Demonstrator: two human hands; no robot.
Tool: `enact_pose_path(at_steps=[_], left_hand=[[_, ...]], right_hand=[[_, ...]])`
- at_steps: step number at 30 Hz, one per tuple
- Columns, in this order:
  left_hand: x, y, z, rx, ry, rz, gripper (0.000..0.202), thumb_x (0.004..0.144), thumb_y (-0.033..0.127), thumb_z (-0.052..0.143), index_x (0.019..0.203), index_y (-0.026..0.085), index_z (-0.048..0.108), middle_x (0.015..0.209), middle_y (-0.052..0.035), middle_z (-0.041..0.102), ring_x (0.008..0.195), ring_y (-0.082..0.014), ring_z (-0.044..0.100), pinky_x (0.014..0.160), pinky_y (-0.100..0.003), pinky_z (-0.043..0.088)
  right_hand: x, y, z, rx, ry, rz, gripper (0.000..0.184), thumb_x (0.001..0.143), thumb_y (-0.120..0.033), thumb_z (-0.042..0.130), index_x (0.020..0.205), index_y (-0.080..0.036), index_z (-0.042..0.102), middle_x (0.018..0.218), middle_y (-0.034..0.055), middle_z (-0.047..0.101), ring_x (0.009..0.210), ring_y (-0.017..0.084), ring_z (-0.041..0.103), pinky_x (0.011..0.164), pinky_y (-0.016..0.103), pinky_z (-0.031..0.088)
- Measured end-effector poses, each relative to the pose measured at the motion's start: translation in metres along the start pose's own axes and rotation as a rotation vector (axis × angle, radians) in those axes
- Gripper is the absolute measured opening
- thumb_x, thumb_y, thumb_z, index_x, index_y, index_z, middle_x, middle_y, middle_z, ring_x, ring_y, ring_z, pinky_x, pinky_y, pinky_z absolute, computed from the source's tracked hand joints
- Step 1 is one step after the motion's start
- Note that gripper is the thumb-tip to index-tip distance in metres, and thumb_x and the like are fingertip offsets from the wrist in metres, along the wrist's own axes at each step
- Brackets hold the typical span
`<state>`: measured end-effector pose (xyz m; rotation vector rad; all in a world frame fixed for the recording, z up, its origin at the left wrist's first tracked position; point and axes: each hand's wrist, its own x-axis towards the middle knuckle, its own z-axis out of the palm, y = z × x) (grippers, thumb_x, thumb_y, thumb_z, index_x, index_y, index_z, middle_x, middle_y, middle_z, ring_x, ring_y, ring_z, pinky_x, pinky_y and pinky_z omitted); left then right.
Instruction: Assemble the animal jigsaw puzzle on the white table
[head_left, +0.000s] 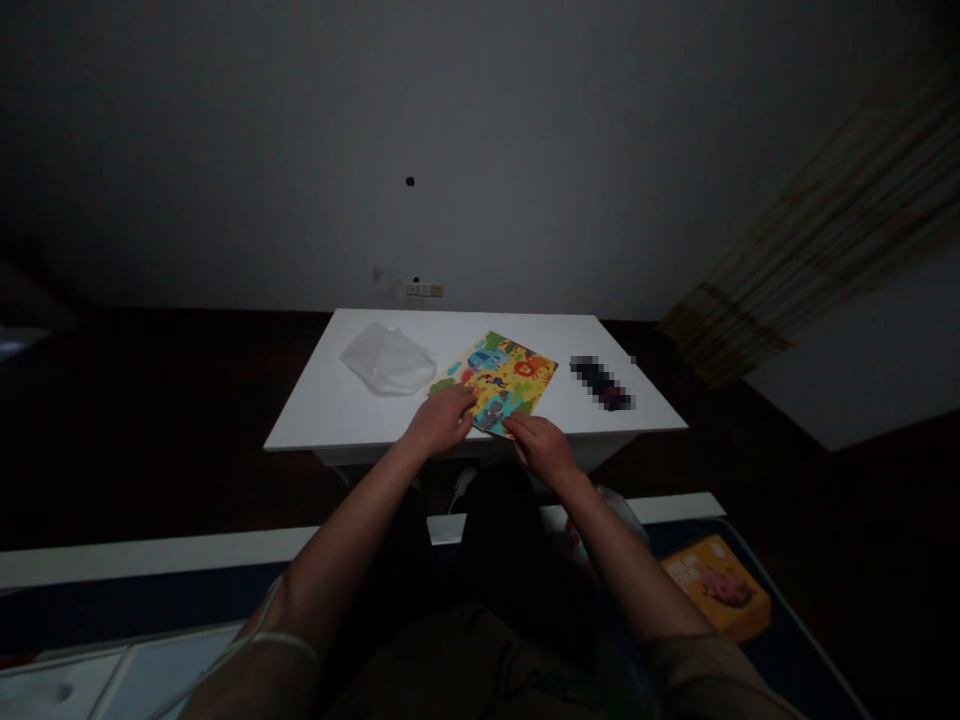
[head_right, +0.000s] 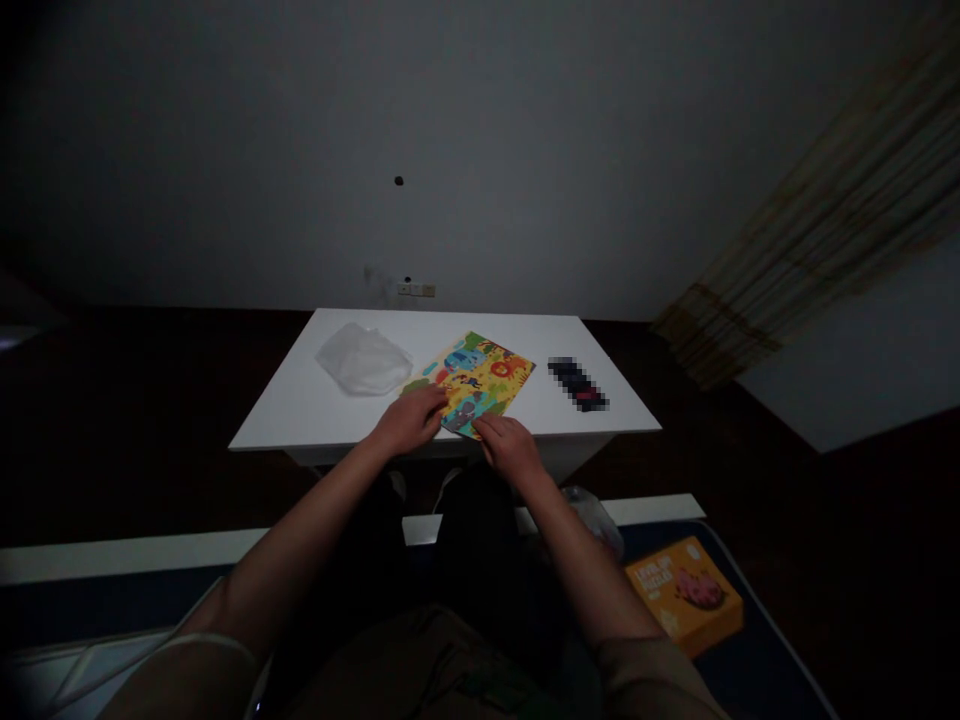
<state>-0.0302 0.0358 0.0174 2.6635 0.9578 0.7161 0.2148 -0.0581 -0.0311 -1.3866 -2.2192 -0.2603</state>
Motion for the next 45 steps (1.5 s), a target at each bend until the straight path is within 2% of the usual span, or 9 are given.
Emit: enact_pose_path(at_steps=[4,12,18,23,31,34,38,43,45], left_hand=[[-0.011,0.012,0.014,-0.06,-0.007,0.124,0.038,0.095,0.025,0.056,0.132,0.025,0.061,0.14,-0.0095,0.061,0.134,-0.0255,0.054,0.115,-0.042,0.044],[-0.011,0.012,0.017,-0.062,-0.052,0.098,0.03,0.098,0.025,0.053,0.126,0.024,0.065,0.136,-0.0089,0.064,0.129,-0.0253,0.058,0.111,-0.043,0.047],[-0.013,0.013,0.014,-0.001,-0.117,0.129,0.04,0.094,0.035,0.065,0.131,0.02,0.062,0.14,-0.0134,0.061,0.132,-0.0297,0.055,0.113,-0.045,0.045],[-0.016,0.013,0.012,0.01,-0.145,0.128,0.037,0.098,0.034,0.061,0.132,0.022,0.061,0.138,-0.0118,0.063,0.133,-0.0282,0.055,0.113,-0.046,0.045],[-0.013,0.011,0.021,-0.059,-0.096,0.013,0.033,0.105,0.038,0.049,0.132,0.024,0.061,0.132,-0.008,0.067,0.123,-0.0239,0.062,0.105,-0.039,0.05],[-0.013,0.007,0.025,-0.137,-0.053,-0.073,0.032,0.106,0.031,0.045,0.135,0.027,0.058,0.136,-0.0055,0.066,0.121,-0.0218,0.064,0.102,-0.036,0.052],[-0.014,0.003,0.025,-0.224,0.013,-0.068,0.032,0.103,0.02,0.045,0.132,0.025,0.059,0.134,-0.0062,0.064,0.123,-0.0204,0.061,0.105,-0.036,0.051],[-0.013,0.002,0.02,-0.255,0.049,-0.153,0.017,0.1,0.023,0.053,0.113,0.024,0.062,0.116,-0.0075,0.066,0.11,-0.0216,0.063,0.097,-0.038,0.054],[-0.014,0.001,0.016,-0.256,0.069,-0.201,0.017,0.099,0.027,0.055,0.115,0.024,0.06,0.114,-0.0073,0.067,0.105,-0.0222,0.064,0.093,-0.038,0.055]], right_hand=[[-0.002,-0.004,-0.001,-0.013,-0.02,0.064,0.039,0.095,-0.014,0.05,0.13,-0.023,0.066,0.132,0.011,0.069,0.119,0.028,0.066,0.098,0.044,0.053],[0.011,-0.012,-0.014,-0.011,0.003,0.163,0.031,0.097,-0.021,0.05,0.122,-0.023,0.067,0.122,0.0102,0.072,0.117,0.029,0.064,0.099,0.045,0.047],[0.013,-0.006,-0.005,0.037,0.164,0.366,0.036,0.101,-0.031,0.04,0.117,-0.019,0.07,0.114,0.0137,0.074,0.103,0.03,0.068,0.088,0.044,0.049],[0.015,-0.01,0.007,0.032,0.176,0.521,0.04,0.1,-0.041,0.044,0.122,-0.018,0.069,0.101,0.0151,0.075,0.084,0.03,0.07,0.074,0.041,0.051],[0.022,-0.02,0.003,0.165,0.175,0.359,0.037,0.102,-0.033,0.043,0.126,-0.022,0.069,0.123,0.0104,0.073,0.11,0.03,0.069,0.093,0.045,0.054],[0.023,-0.023,0.004,0.204,0.15,0.36,0.037,0.101,-0.031,0.044,0.127,-0.024,0.069,0.122,0.0094,0.074,0.108,0.03,0.071,0.093,0.048,0.056],[0.03,-0.03,0.006,0.258,0.096,0.297,0.038,0.1,-0.029,0.045,0.129,-0.026,0.068,0.124,0.0092,0.073,0.112,0.029,0.069,0.097,0.048,0.056],[0.042,-0.035,0.009,0.209,0.048,0.253,0.032,0.099,-0.034,0.052,0.124,-0.027,0.07,0.119,0.0087,0.074,0.106,0.03,0.071,0.092,0.047,0.057],[0.046,-0.034,0.011,0.18,0.08,0.275,0.03,0.101,-0.036,0.051,0.12,-0.026,0.072,0.118,0.0088,0.075,0.104,0.03,0.072,0.089,0.045,0.057]])
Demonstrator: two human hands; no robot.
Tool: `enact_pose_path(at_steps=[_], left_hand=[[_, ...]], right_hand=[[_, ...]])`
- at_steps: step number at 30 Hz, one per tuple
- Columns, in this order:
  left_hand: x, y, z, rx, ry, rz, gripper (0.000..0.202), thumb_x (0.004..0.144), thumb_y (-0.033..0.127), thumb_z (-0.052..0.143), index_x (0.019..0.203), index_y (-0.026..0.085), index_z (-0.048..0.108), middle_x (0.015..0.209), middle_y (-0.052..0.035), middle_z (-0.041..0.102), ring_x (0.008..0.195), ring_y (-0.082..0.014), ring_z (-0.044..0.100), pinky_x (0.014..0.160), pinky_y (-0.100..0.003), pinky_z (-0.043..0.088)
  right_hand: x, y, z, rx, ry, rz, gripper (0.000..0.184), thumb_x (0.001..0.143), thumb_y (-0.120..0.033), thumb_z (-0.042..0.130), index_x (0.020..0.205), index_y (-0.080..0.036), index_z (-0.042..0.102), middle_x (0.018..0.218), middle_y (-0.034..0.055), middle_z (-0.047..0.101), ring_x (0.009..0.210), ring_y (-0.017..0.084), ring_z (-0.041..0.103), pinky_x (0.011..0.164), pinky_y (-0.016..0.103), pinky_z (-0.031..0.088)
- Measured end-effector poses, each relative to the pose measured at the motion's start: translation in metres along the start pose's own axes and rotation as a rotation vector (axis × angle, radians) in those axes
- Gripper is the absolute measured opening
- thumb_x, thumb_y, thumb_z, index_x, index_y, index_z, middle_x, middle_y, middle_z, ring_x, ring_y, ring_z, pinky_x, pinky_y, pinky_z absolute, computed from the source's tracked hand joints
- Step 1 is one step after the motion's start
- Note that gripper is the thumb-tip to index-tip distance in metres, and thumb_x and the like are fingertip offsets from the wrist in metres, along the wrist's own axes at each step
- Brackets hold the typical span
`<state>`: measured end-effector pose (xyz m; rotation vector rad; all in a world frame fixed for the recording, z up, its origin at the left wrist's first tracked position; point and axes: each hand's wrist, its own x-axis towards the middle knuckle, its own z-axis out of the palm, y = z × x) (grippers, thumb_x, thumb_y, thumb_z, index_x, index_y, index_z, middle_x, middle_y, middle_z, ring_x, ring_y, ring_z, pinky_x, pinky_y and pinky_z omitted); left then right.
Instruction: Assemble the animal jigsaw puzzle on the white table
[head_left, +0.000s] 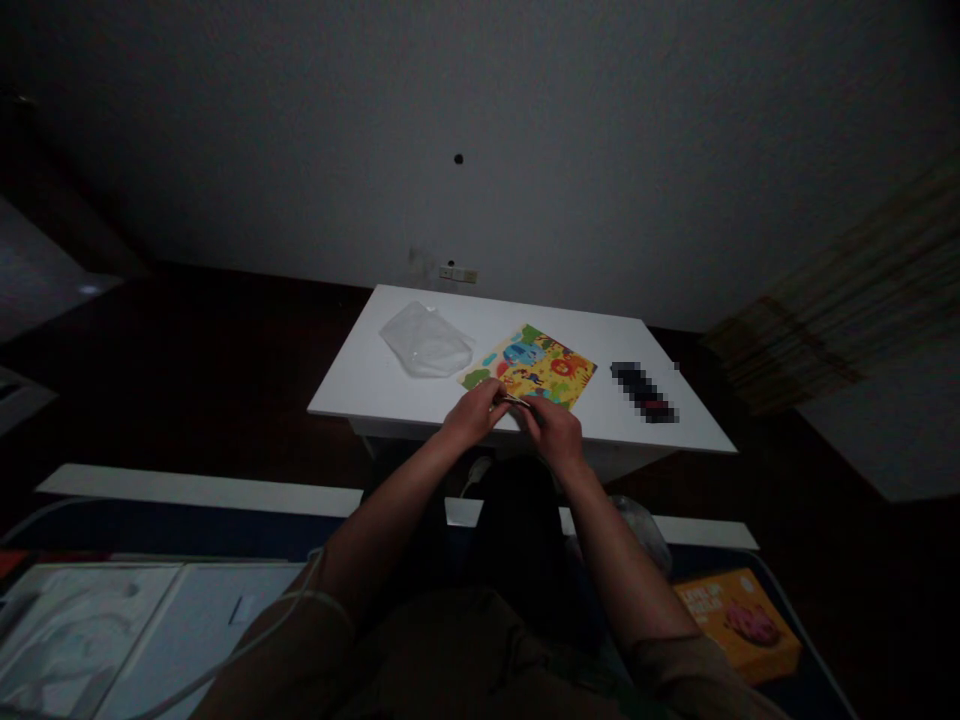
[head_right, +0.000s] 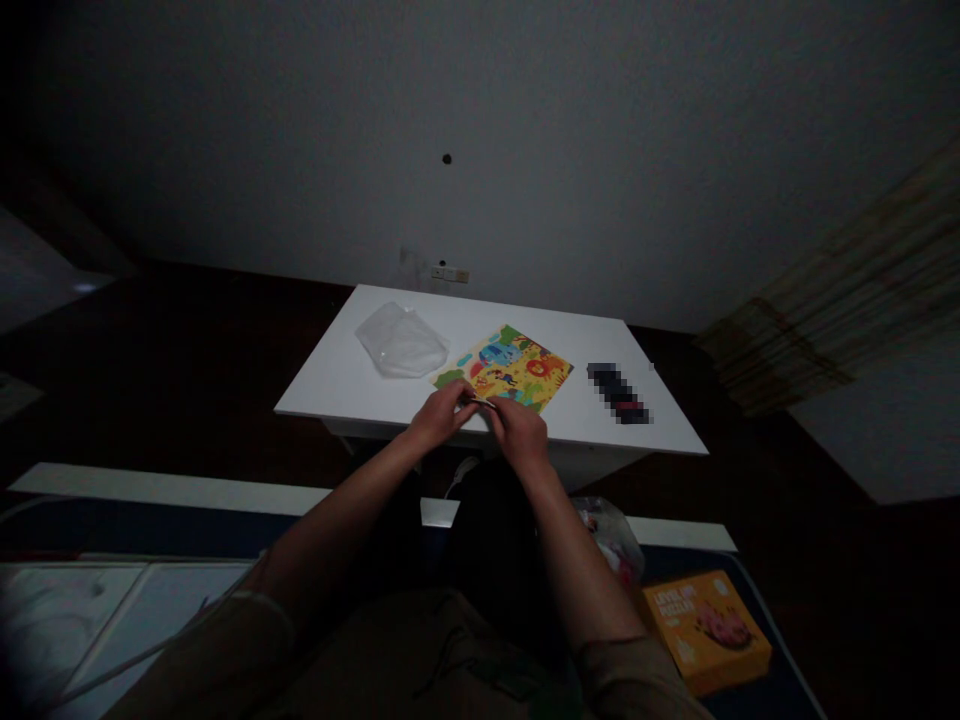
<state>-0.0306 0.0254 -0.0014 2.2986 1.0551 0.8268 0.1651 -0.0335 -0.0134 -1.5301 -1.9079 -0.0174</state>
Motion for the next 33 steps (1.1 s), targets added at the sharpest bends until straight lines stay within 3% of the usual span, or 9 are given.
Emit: enact_pose_path(at_steps=[3,6,10,13,17,22,26,33], left_hand=[[-0.005,-0.002,-0.006,0.1,0.057,0.016,0.037,0.096,0.035,0.06,0.131,0.023,0.053,0.134,-0.012,0.06,0.124,-0.028,0.058,0.103,-0.045,0.05],[-0.014,-0.007,-0.011,0.245,0.001,0.091,0.054,0.093,0.042,0.065,0.14,0.02,0.049,0.152,-0.0154,0.048,0.145,-0.0338,0.04,0.119,-0.052,0.035],[-0.025,-0.008,-0.01,0.302,-0.082,0.101,0.055,0.094,0.045,0.065,0.142,0.024,0.05,0.153,-0.0134,0.049,0.146,-0.0343,0.039,0.121,-0.054,0.03],[-0.029,-0.003,-0.006,0.304,-0.088,0.144,0.057,0.092,0.043,0.067,0.143,0.023,0.049,0.154,-0.015,0.047,0.144,-0.0354,0.04,0.12,-0.053,0.032],[-0.031,0.009,-0.001,0.356,-0.095,0.176,0.05,0.095,0.033,0.063,0.142,0.022,0.05,0.146,-0.0155,0.052,0.135,-0.0345,0.047,0.113,-0.05,0.038],[-0.028,0.02,0.0,0.446,-0.105,0.199,0.034,0.098,0.033,0.058,0.131,0.025,0.058,0.123,-0.0126,0.061,0.119,-0.0329,0.052,0.098,-0.047,0.044],[-0.024,0.021,-0.004,0.41,-0.091,0.216,0.027,0.097,0.035,0.058,0.123,0.026,0.063,0.115,-0.0114,0.062,0.114,-0.0325,0.053,0.094,-0.046,0.045],[-0.02,0.022,-0.006,0.417,-0.095,0.189,0.017,0.099,0.033,0.054,0.107,0.024,0.067,0.107,-0.0106,0.064,0.111,-0.0299,0.056,0.09,-0.045,0.047]], right_hand=[[0.001,0.001,0.001,-0.009,0.113,0.051,0.033,0.102,-0.038,0.048,0.119,-0.021,0.071,0.118,0.0105,0.075,0.103,0.03,0.072,0.086,0.042,0.057],[-0.005,0.002,0.001,-0.059,0.141,0.126,0.036,0.102,-0.039,0.045,0.121,-0.019,0.069,0.113,0.0122,0.075,0.095,0.03,0.074,0.077,0.041,0.057],[-0.02,0.007,0.0,-0.182,0.063,0.186,0.037,0.103,-0.04,0.041,0.122,-0.021,0.067,0.098,0.0115,0.077,0.071,0.027,0.071,0.061,0.037,0.051],[-0.025,0.015,-0.003,-0.248,0.039,0.185,0.039,0.104,-0.041,0.039,0.124,-0.019,0.065,0.095,0.0121,0.077,0.065,0.026,0.069,0.057,0.035,0.048],[-0.023,0.027,-0.012,-0.261,0.029,0.16,0.039,0.102,-0.038,0.041,0.127,-0.021,0.066,0.097,0.0115,0.077,0.067,0.027,0.071,0.059,0.037,0.051],[-0.024,0.026,-0.02,-0.088,0.065,0.08,0.039,0.101,-0.034,0.044,0.134,-0.026,0.065,0.124,0.0098,0.073,0.096,0.03,0.075,0.076,0.041,0.059],[-0.029,0.015,-0.015,0.011,0.078,0.113,0.038,0.102,-0.034,0.045,0.131,-0.024,0.067,0.125,0.0099,0.072,0.107,0.031,0.073,0.087,0.045,0.06],[-0.026,0.005,-0.007,0.067,0.026,0.09,0.035,0.102,-0.034,0.046,0.13,-0.028,0.066,0.125,0.0076,0.073,0.111,0.03,0.071,0.088,0.047,0.061]])
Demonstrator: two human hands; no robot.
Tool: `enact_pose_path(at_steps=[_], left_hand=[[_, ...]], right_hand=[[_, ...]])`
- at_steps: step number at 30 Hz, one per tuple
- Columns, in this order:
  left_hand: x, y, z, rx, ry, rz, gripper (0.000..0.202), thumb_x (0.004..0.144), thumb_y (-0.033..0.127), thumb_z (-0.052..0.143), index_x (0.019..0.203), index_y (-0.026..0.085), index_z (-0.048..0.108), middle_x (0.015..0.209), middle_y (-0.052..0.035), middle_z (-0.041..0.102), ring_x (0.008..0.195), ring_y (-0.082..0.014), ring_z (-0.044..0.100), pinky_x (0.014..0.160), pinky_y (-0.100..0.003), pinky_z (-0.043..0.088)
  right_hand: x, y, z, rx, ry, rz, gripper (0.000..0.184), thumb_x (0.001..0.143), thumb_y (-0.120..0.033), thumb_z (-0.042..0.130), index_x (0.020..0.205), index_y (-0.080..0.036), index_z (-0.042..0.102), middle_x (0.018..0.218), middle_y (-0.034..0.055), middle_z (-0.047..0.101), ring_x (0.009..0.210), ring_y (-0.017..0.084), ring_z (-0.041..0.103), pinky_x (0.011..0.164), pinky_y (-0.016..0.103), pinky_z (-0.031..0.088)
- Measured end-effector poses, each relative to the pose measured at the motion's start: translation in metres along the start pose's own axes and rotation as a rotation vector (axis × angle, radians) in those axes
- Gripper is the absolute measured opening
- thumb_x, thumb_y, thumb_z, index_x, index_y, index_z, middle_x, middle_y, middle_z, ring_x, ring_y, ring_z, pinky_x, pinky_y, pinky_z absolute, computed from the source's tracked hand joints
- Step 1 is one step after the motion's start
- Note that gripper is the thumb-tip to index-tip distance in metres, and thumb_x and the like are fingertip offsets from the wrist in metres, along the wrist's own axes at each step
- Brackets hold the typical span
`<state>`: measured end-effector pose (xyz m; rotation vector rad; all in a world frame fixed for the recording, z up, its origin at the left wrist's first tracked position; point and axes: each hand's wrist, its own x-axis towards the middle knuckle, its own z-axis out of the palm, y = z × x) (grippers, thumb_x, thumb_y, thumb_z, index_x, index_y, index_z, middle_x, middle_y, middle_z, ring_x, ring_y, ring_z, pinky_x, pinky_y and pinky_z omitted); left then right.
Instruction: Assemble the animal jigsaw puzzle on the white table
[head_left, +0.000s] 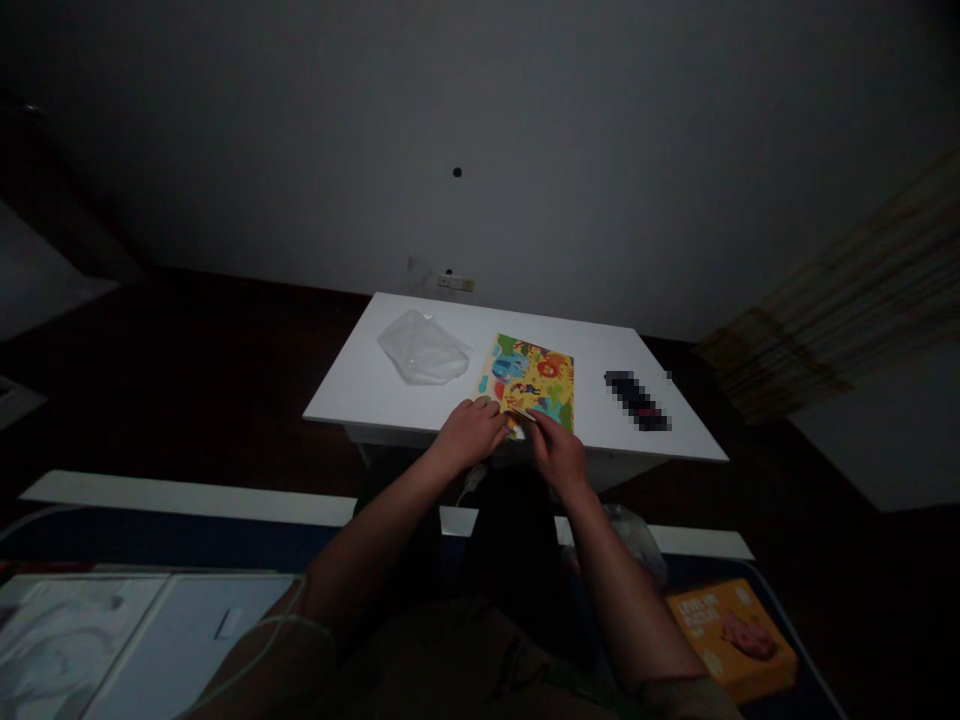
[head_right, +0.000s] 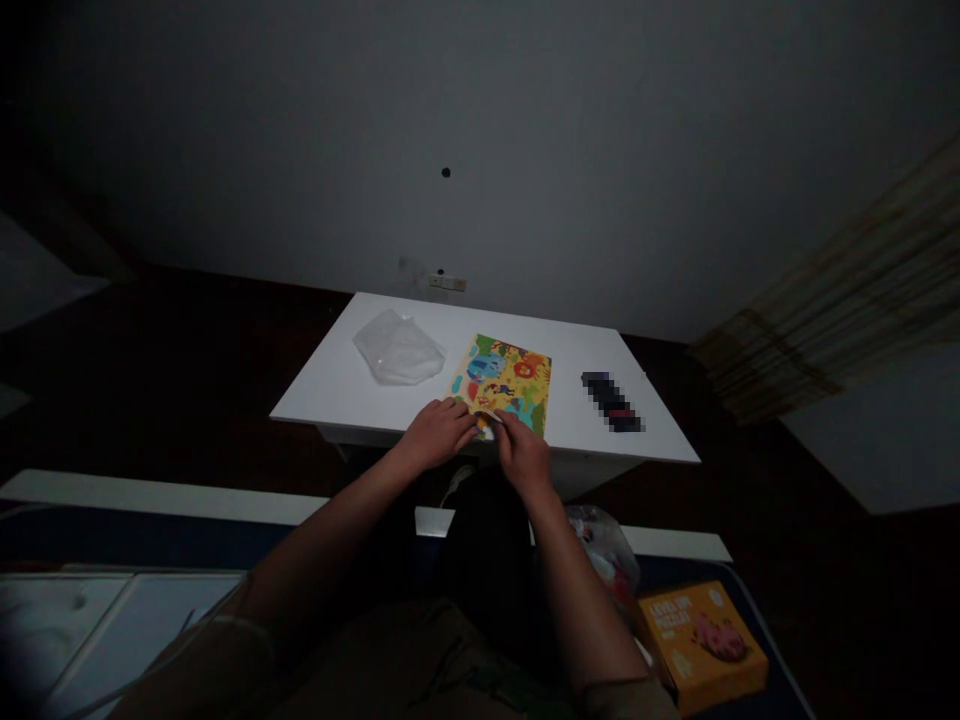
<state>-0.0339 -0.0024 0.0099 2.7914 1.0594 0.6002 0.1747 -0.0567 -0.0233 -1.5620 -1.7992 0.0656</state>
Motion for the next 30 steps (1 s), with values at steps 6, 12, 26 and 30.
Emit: enact_pose_path(at_steps=[6,12,26,30], left_hand=[[-0.003,0.005,0.0,-0.047,0.032,-0.004,0.022,0.093,0.032,0.063,0.114,0.025,0.065,0.113,-0.0124,0.063,0.116,-0.0343,0.055,0.093,-0.051,0.049],[-0.005,0.01,0.0,0.022,0.037,-0.029,0.018,0.094,0.035,0.063,0.11,0.029,0.068,0.111,-0.0116,0.065,0.114,-0.0335,0.058,0.089,-0.051,0.052],[0.007,-0.005,-0.001,-0.149,0.009,-0.196,0.026,0.103,0.043,0.05,0.115,0.026,0.067,0.112,-0.0069,0.071,0.107,-0.0276,0.065,0.085,-0.04,0.053],[-0.006,-0.012,-0.007,-0.162,0.059,-0.221,0.044,0.093,0.045,0.065,0.13,0.023,0.057,0.131,-0.0114,0.064,0.12,-0.029,0.061,0.101,-0.042,0.05]], right_hand=[[0.0,-0.006,-0.002,0.026,0.056,0.058,0.035,0.102,-0.037,0.046,0.127,-0.028,0.067,0.122,0.0072,0.074,0.107,0.03,0.073,0.088,0.047,0.061],[0.001,-0.01,-0.004,0.07,0.029,0.063,0.035,0.101,-0.036,0.046,0.127,-0.027,0.068,0.124,0.0083,0.073,0.111,0.031,0.071,0.092,0.049,0.06],[0.007,-0.013,0.006,-0.02,-0.076,-0.051,0.037,0.101,-0.038,0.05,0.133,-0.025,0.064,0.125,0.0096,0.072,0.109,0.032,0.07,0.091,0.046,0.056],[0.011,-0.012,0.009,-0.039,-0.055,-0.006,0.035,0.103,-0.037,0.047,0.127,-0.024,0.067,0.121,0.0095,0.074,0.105,0.031,0.071,0.086,0.043,0.056]])
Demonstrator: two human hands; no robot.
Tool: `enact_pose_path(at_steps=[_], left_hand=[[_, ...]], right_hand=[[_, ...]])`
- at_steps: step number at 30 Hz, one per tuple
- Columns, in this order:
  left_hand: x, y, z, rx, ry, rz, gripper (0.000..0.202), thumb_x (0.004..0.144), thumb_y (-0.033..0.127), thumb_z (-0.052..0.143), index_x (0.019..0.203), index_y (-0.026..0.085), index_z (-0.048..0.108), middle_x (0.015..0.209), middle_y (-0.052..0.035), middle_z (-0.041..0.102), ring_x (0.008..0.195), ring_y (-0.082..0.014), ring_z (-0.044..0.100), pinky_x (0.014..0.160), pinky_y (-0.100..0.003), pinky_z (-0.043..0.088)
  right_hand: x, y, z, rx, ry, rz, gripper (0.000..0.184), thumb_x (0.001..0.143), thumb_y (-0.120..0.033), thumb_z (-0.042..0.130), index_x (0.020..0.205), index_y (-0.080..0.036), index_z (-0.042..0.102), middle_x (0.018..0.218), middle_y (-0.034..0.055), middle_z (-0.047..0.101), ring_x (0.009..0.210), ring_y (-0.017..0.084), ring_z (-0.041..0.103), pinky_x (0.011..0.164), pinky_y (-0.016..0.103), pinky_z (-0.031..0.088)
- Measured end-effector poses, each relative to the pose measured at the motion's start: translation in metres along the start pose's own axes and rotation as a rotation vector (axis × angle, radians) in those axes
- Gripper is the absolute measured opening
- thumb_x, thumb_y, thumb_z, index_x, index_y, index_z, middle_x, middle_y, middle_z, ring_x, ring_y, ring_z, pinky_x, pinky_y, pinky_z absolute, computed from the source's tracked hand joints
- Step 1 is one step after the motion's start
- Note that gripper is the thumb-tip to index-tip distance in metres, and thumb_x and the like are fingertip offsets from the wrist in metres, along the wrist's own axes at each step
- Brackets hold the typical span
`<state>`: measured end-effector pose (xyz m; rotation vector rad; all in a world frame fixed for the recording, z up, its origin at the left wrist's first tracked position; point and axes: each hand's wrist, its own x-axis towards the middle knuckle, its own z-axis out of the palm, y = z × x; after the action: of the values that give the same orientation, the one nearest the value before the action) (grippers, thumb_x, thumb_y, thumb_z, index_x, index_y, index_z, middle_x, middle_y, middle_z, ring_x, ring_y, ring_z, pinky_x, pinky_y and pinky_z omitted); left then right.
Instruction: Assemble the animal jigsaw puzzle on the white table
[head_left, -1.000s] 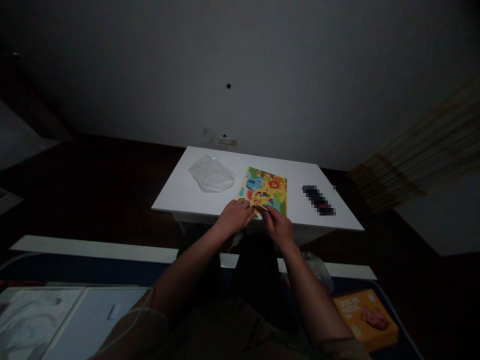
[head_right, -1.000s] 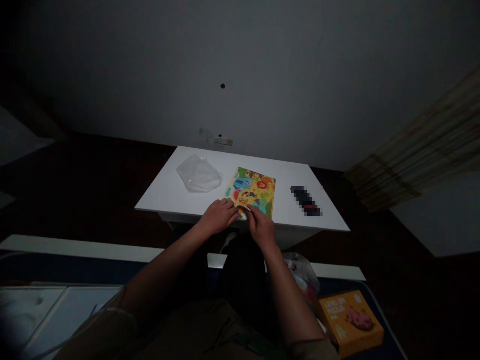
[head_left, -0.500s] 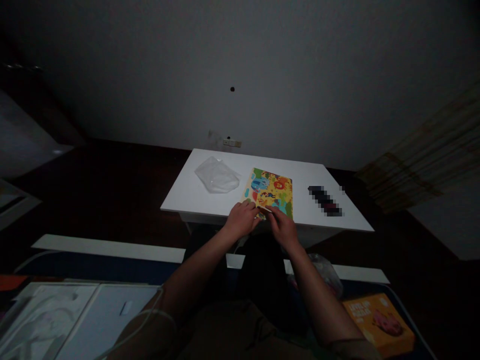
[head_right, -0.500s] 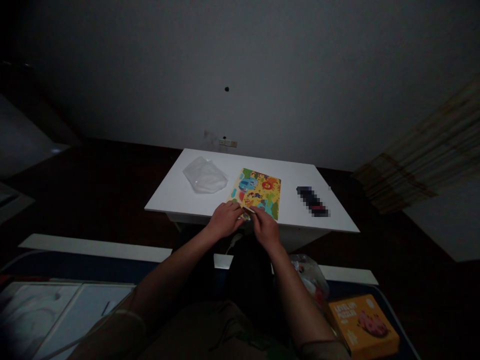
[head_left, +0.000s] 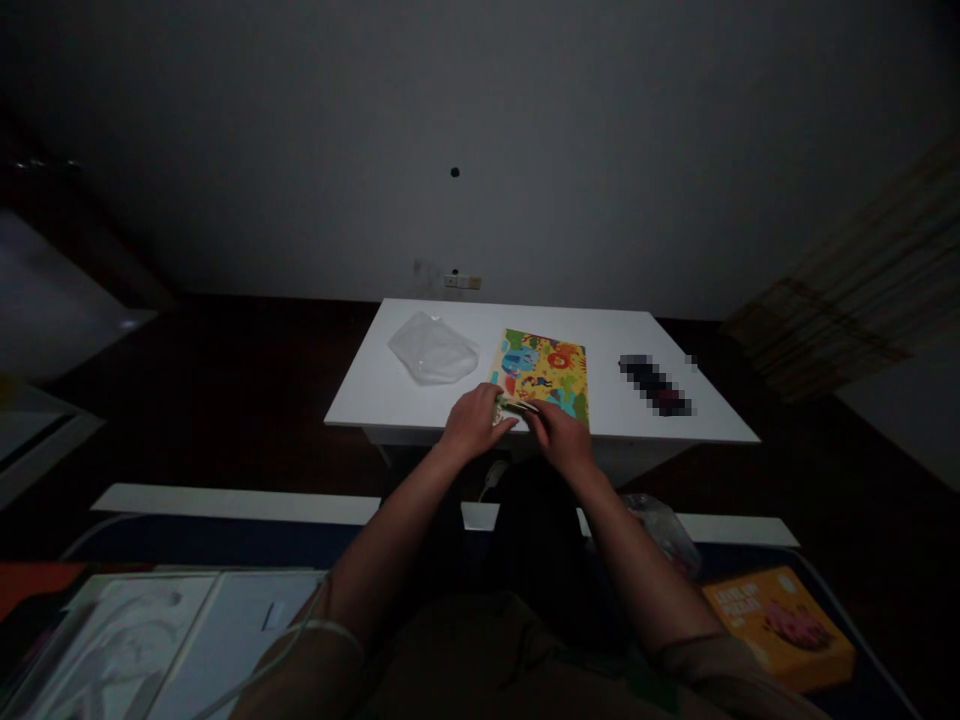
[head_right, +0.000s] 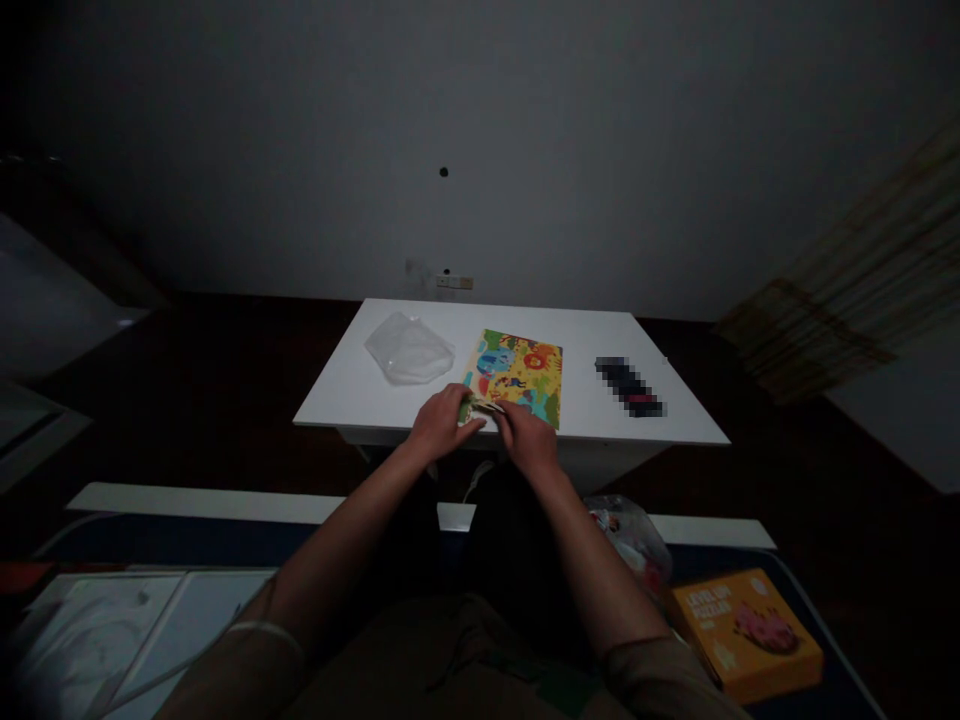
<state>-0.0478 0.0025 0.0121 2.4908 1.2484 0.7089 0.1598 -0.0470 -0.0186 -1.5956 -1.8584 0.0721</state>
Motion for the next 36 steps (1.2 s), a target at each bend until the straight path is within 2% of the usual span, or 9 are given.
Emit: enact_pose_path(at_steps=[2,5,12,17,20,23,28,32,36], left_hand=[[-0.007,-0.007,-0.003,0.003,-0.01,0.057,0.053,0.088,0.043,0.072,0.135,0.023,0.054,0.143,-0.0133,0.057,0.132,-0.0311,0.054,0.111,-0.047,0.044],[-0.015,-0.015,-0.003,-0.007,-0.064,0.128,0.05,0.089,0.034,0.071,0.136,0.027,0.055,0.15,-0.0115,0.053,0.14,-0.0309,0.048,0.118,-0.051,0.038],[-0.018,-0.019,0.002,-0.104,-0.054,0.146,0.039,0.091,0.027,0.068,0.13,0.026,0.062,0.146,-0.0116,0.057,0.137,-0.0314,0.052,0.116,-0.052,0.041],[-0.015,-0.016,0.0,-0.145,-0.055,0.098,0.023,0.095,0.031,0.064,0.118,0.028,0.068,0.121,-0.0117,0.07,0.116,-0.0295,0.064,0.104,-0.047,0.049],[-0.013,-0.015,-0.001,-0.142,-0.05,0.057,0.02,0.098,0.032,0.06,0.115,0.026,0.069,0.109,-0.0115,0.072,0.105,-0.0283,0.068,0.096,-0.044,0.052],[-0.01,-0.015,-0.001,-0.122,-0.041,-0.009,0.026,0.1,0.027,0.055,0.123,0.025,0.068,0.113,-0.0116,0.073,0.106,-0.0278,0.068,0.094,-0.041,0.053],[-0.006,-0.015,0.001,-0.225,0.052,-0.145,0.035,0.105,0.028,0.044,0.133,0.024,0.064,0.124,-0.0102,0.072,0.111,-0.0278,0.069,0.098,-0.04,0.051],[-0.002,-0.008,0.005,-0.35,0.126,-0.177,0.034,0.103,0.025,0.047,0.132,0.024,0.066,0.132,-0.0075,0.07,0.121,-0.0264,0.065,0.104,-0.039,0.05],[0.004,0.004,0.012,-0.482,0.204,-0.177,0.035,0.103,0.025,0.048,0.132,0.023,0.067,0.13,-0.0086,0.07,0.119,-0.0265,0.067,0.103,-0.04,0.052]], right_hand=[[0.001,0.001,0.001,0.003,0.021,0.028,0.034,0.102,-0.037,0.046,0.126,-0.023,0.067,0.119,0.0104,0.074,0.103,0.032,0.071,0.084,0.043,0.055],[0.0,0.004,0.003,0.01,0.036,0.082,0.033,0.102,-0.038,0.046,0.122,-0.022,0.066,0.11,0.0115,0.075,0.096,0.031,0.071,0.078,0.042,0.054],[-0.006,0.009,0.005,0.048,0.018,0.062,0.032,0.101,-0.037,0.044,0.12,-0.018,0.063,0.106,0.0125,0.073,0.092,0.03,0.069,0.078,0.043,0.052],[-0.012,0.009,0.002,0.098,-0.007,0.024,0.029,0.101,-0.035,0.045,0.122,-0.022,0.061,0.112,0.0106,0.071,0.097,0.029,0.068,0.085,0.046,0.053],[-0.015,0.008,0.002,0.155,0.019,0.035,0.03,0.1,-0.033,0.045,0.124,-0.022,0.06,0.115,0.0112,0.07,0.102,0.029,0.067,0.087,0.048,0.053],[-0.017,0.007,0.001,0.201,0.08,0.07,0.03,0.099,-0.035,0.046,0.122,-0.021,0.06,0.115,0.0117,0.07,0.104,0.029,0.067,0.087,0.047,0.053],[-0.015,0.009,-0.002,0.256,0.168,0.232,0.032,0.097,-0.047,0.049,0.11,-0.02,0.06,0.099,0.0092,0.07,0.091,0.028,0.066,0.079,0.044,0.051],[-0.01,0.014,0.001,0.359,0.213,0.333,0.034,0.095,-0.054,0.052,0.104,-0.022,0.058,0.092,0.0056,0.067,0.085,0.026,0.063,0.075,0.042,0.049],[-0.006,0.014,0.008,0.458,0.243,0.38,0.031,0.092,-0.054,0.056,0.1,-0.024,0.058,0.095,0.0046,0.066,0.088,0.024,0.062,0.079,0.041,0.05]])
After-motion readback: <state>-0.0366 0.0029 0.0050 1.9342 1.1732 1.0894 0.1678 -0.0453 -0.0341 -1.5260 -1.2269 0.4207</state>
